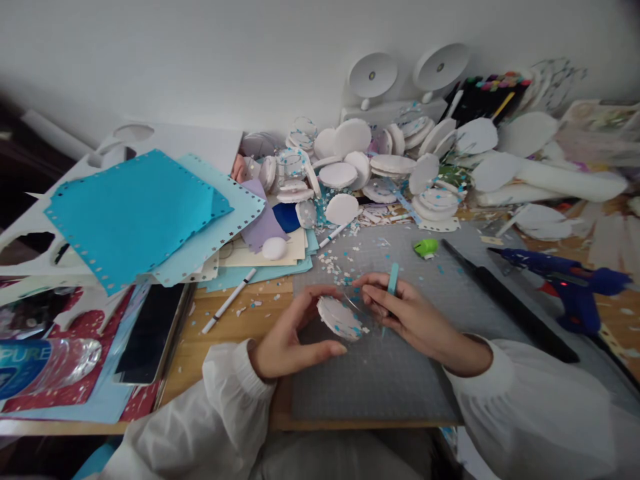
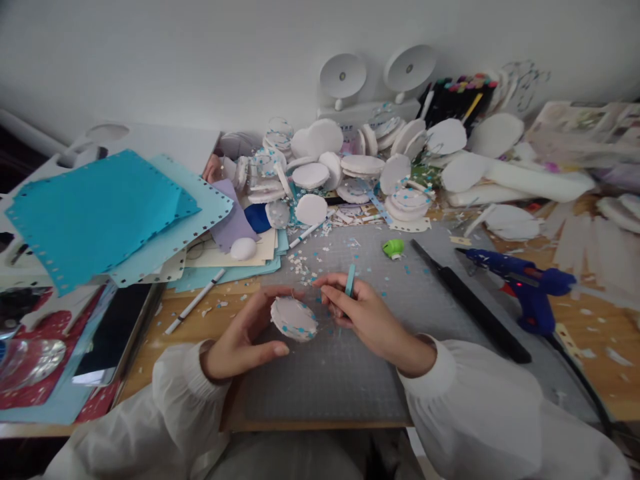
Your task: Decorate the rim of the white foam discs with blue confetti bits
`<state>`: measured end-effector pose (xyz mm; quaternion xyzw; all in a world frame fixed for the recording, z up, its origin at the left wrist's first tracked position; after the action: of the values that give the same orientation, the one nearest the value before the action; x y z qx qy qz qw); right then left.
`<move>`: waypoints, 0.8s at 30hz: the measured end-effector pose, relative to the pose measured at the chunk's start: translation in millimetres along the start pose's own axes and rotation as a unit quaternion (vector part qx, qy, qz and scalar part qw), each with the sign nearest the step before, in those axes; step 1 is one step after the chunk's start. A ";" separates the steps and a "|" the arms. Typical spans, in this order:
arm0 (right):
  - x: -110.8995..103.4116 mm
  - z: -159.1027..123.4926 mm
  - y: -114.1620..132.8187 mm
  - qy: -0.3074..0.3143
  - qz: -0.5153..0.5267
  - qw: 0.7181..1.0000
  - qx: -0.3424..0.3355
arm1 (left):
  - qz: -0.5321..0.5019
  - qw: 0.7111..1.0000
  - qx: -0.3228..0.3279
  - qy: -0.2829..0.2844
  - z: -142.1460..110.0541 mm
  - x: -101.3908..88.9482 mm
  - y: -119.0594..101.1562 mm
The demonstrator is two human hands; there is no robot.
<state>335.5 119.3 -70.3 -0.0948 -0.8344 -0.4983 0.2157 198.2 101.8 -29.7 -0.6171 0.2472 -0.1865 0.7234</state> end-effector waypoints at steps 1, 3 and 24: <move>1.1 -0.4 0.0 0.002 -0.002 1.000 -0.001 | -0.002 1.000 -0.011 0.002 0.0 0.2 1.1; 3.1 -1.6 0.2 0.008 -0.006 1.000 -0.007 | -0.009 0.999 -0.033 0.006 -0.4 1.0 3.6; 26.5 -10.0 -12.1 0.053 0.013 0.998 -0.036 | 0.119 0.992 0.007 -0.031 0.2 1.9 -6.6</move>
<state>310.1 103.2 -63.7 -0.0865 -0.8020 -0.5295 0.2626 200.1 99.8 -23.5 -0.5838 0.2954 -0.0812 0.7519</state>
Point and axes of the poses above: each hand's wrist, its own z-axis towards the middle knuckle, its own x-axis out of the palm, y = z × x, the point moved 9 cm from there along z, towards the middle knuckle, and after that the axes turned 12 degrees about z, right-handed, at the moved point
